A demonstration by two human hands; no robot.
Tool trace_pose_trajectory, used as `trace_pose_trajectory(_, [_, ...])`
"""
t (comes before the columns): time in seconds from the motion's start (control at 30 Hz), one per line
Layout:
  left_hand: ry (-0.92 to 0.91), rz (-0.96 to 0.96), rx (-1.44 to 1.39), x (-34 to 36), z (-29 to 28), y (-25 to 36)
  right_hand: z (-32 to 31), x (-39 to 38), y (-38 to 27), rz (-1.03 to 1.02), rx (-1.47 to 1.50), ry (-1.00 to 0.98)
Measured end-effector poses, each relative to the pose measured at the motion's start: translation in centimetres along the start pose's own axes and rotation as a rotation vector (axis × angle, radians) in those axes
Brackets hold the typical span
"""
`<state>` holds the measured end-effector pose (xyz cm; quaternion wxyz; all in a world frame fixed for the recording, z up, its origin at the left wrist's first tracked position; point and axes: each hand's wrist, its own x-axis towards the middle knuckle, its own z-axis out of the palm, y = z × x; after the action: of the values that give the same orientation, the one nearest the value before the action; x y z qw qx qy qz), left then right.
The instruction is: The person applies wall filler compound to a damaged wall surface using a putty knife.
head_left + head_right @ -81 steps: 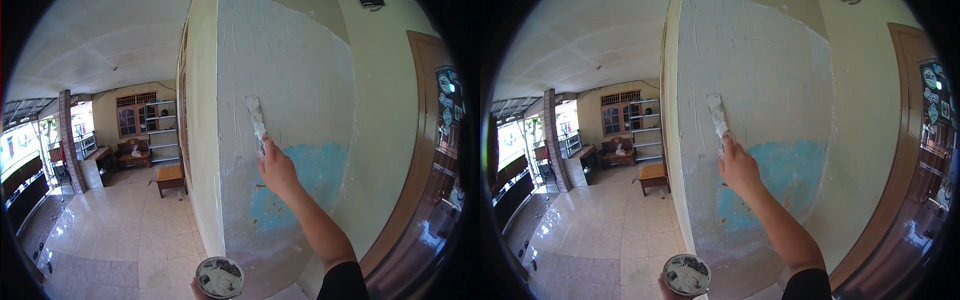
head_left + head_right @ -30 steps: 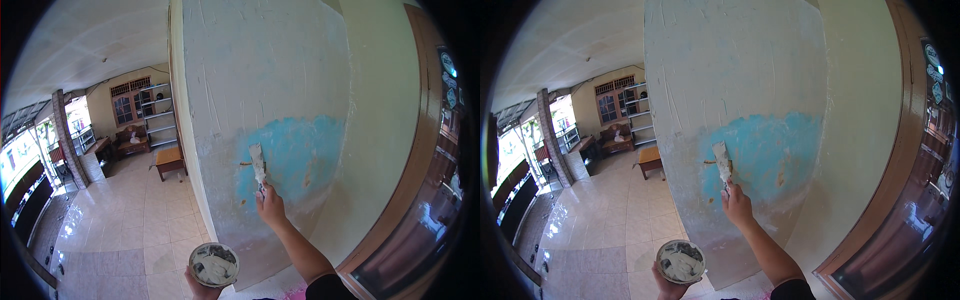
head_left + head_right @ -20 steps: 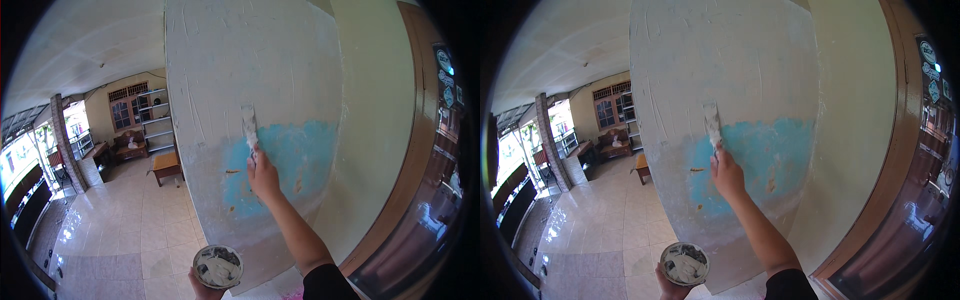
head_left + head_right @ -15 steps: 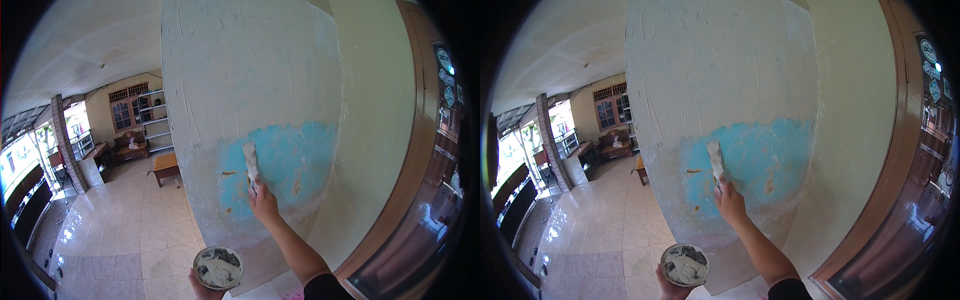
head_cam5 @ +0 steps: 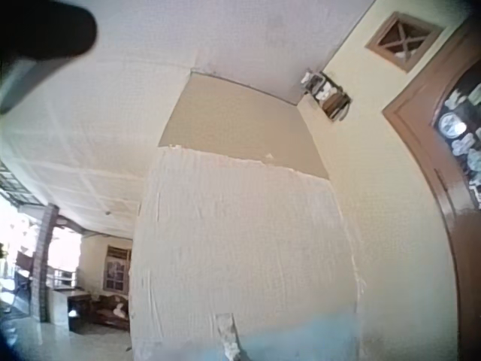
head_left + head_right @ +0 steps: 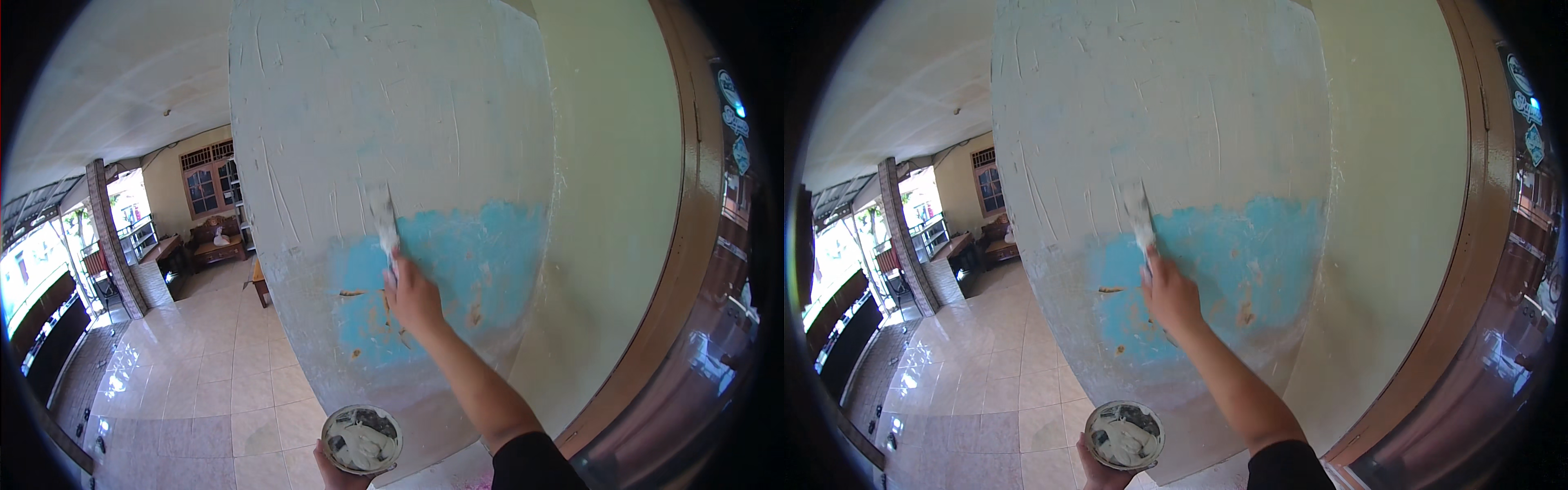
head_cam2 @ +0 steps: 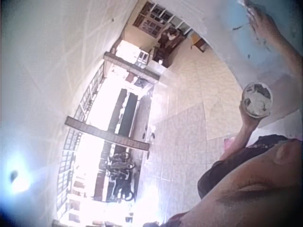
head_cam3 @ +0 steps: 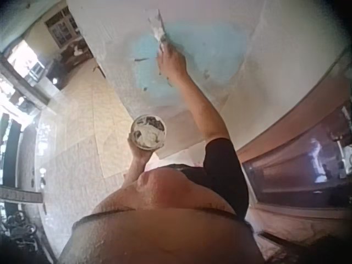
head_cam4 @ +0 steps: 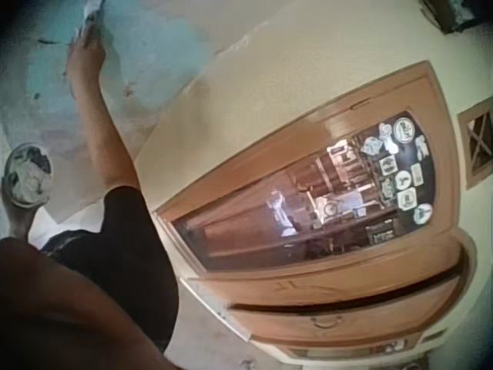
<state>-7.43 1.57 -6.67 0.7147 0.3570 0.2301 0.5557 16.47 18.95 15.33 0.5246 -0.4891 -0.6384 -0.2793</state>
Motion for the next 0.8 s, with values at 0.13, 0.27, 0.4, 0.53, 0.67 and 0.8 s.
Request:
trace_pose_trajectory(0.13, [-0.036, -0.125, -0.095, 0.1, 1.4, 0.8, 0.7, -8.5, 2.5, 0.02, -0.014, -0.055])
trace_pose_trajectory(0.27, [-0.078, -0.269, -0.187, 0.0, 3.3, 1.6, -1.0, -7.5, 3.2, -0.016, 0.163, 0.051])
trace_pose_trajectory(0.4, [-0.084, -0.243, -0.195, 0.7, 4.8, 0.8, -2.4, -0.2, 2.7, -0.054, 0.171, 0.129])
trace_pose_trajectory(0.53, [-0.136, -0.269, -0.218, 1.0, 5.1, 0.6, -2.2, -1.1, 3.4, -0.004, -0.016, -0.01])
trace_pose_trajectory(0.67, [-0.084, -0.243, -0.221, 0.8, 5.4, 0.4, -0.3, -10.0, 6.0, 0.053, 0.09, -0.082])
trace_pose_trajectory(0.8, [-0.078, -0.27, -0.234, 0.8, 4.8, 0.1, -3.0, -15.3, 8.8, 0.097, 0.19, -0.095])
